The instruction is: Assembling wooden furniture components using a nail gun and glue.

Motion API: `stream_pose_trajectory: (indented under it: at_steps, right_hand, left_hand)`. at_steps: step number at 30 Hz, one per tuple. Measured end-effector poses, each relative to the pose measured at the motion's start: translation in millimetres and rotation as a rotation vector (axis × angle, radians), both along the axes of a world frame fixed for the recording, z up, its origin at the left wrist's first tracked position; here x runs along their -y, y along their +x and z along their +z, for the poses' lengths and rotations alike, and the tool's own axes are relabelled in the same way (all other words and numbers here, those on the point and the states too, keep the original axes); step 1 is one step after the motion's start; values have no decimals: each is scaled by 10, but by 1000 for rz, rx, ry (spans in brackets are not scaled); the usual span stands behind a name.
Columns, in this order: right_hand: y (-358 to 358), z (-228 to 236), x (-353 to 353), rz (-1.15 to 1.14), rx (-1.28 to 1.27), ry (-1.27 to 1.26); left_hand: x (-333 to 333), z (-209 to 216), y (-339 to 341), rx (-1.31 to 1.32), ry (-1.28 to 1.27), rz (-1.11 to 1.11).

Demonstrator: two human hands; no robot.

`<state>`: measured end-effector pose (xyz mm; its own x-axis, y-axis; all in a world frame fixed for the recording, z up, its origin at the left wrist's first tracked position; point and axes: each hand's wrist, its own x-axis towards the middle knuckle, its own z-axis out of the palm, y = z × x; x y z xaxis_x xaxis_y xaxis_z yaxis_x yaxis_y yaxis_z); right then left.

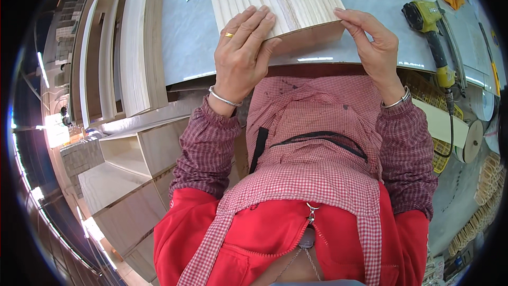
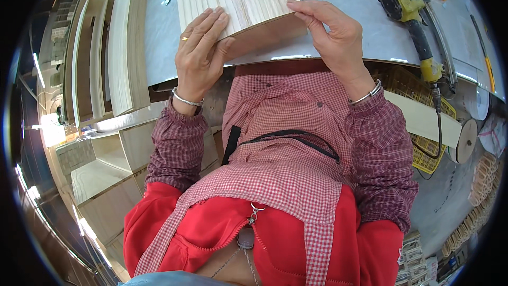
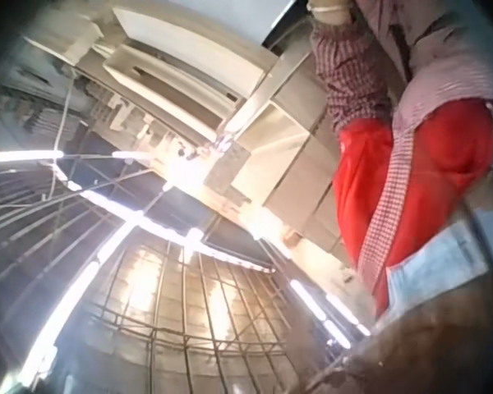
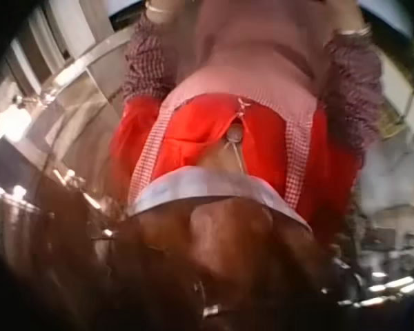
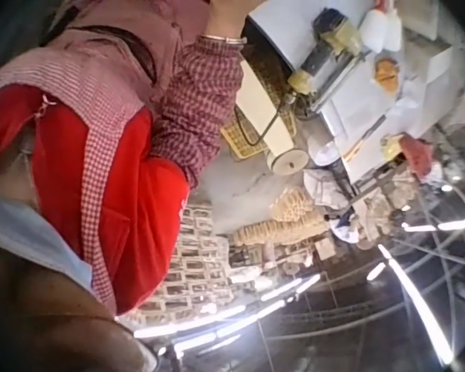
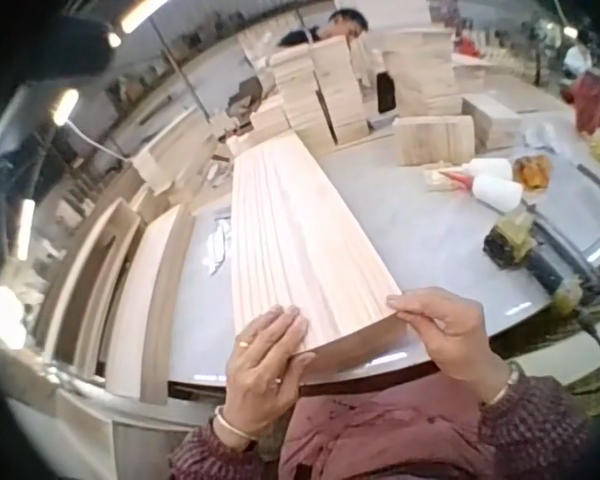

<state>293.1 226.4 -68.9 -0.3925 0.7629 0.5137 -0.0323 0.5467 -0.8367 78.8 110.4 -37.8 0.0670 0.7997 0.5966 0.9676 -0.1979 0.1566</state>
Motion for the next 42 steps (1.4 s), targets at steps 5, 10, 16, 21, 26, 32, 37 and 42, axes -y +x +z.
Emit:
stream_pose_trajectory:
  at_steps: [5,10,16,21,26,32,37,42]
  right_hand:
    - [14,-20,-29,13,-1,21]
    - [13,-8,-36,18,10,40]
    - [27,16,-42,16,-1,12]
    - [42,-13,-89,89,-43,-79]
    - [46,35,-144,145,-25,-69]
    - [21,-21,-174,137,-26,-26]
    - [6,-72,-171,129,-4,16]
    - [123,37,-129,75,-17,-119]
  left_hand:
    - [-20,-24,14,10,37,-8]
    - [-18,-49,5,4,44,-17]
    - [-31,-15,9,1,7,-31]
    - [2,0,-4,11,-14,-37]
    - [20,13,-8,7,-20,-26]
    - [2,2,-6,8,-24,-20]
    - [12,-1,-10,16,-23,-8]
    - [10,6,-26,19,-20,-20]
